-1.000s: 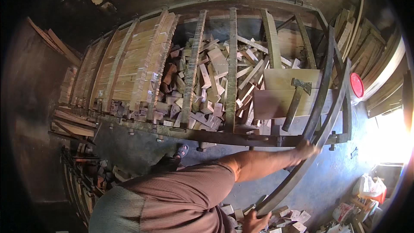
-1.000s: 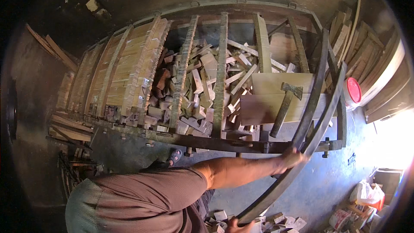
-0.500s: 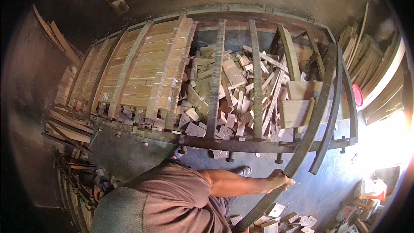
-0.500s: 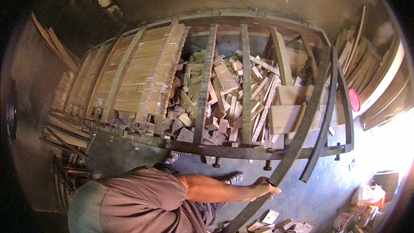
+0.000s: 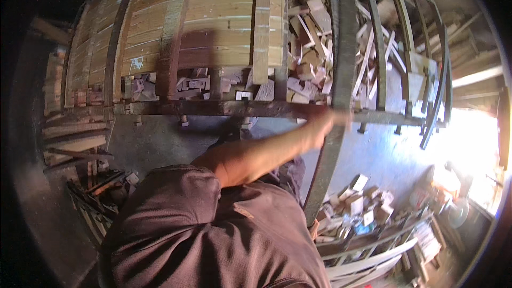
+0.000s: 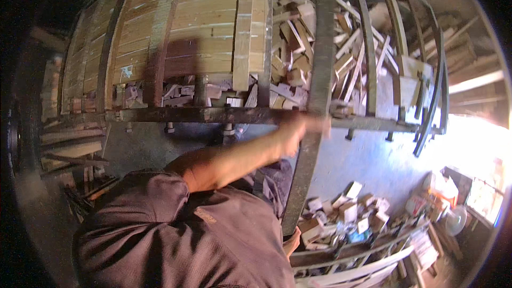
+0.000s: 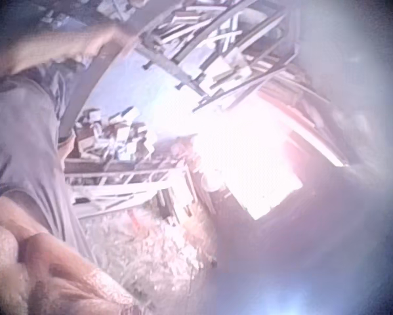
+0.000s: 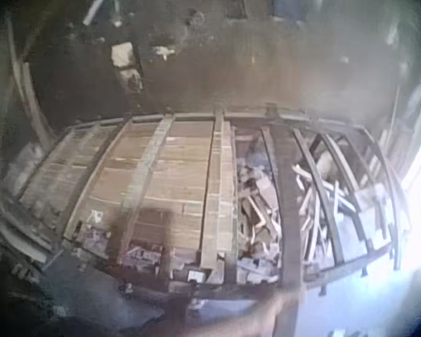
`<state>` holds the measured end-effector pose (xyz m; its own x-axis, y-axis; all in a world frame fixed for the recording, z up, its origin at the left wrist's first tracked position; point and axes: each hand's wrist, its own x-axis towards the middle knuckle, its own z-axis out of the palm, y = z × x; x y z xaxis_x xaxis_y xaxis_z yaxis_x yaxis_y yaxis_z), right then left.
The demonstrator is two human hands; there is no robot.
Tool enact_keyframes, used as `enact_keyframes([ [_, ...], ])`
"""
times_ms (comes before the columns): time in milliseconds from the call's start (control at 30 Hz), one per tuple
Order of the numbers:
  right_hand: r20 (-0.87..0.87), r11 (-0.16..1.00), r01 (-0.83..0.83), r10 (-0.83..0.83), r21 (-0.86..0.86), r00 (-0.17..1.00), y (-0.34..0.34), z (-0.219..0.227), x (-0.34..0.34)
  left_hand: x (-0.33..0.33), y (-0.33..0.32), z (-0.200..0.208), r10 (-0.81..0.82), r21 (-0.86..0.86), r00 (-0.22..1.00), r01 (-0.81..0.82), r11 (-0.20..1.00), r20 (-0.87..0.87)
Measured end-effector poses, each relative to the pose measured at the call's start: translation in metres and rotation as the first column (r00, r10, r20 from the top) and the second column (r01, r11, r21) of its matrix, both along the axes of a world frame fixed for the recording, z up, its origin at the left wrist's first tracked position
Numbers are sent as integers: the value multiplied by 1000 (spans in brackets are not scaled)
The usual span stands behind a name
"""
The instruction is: The person picks up wood planks from the floor and places them side-by-side onto a large metal clamping rack, uses a long metal bar to align the planks, and hammers small wood blocks into the rack using a hatchet to secure the assembly.
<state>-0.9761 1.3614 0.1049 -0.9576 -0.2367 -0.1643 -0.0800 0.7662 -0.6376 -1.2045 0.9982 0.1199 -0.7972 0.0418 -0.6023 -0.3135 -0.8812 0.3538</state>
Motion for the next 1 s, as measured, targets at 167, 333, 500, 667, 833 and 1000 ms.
enact_keyframes([
  [167,-37,982,113,-109,152,993,-15,0,98,70,-52,-2,193,-100,978,-185,978,80],
  [333,-67,969,181,-172,168,983,2,-19,167,150,-13,-16,107,-82,993,-102,991,53],
  [500,-42,973,173,-169,154,985,-1,67,167,213,48,29,-128,-3,992,128,992,14],
  [667,-13,936,272,-276,222,961,126,112,240,201,38,42,-165,11,967,171,985,-192],
  [833,-172,806,426,-390,410,905,234,134,360,240,106,-24,-274,120,958,263,957,85],
  [1000,-64,589,371,-475,718,878,326,120,460,322,115,-1,-691,106,719,683,723,75],
])
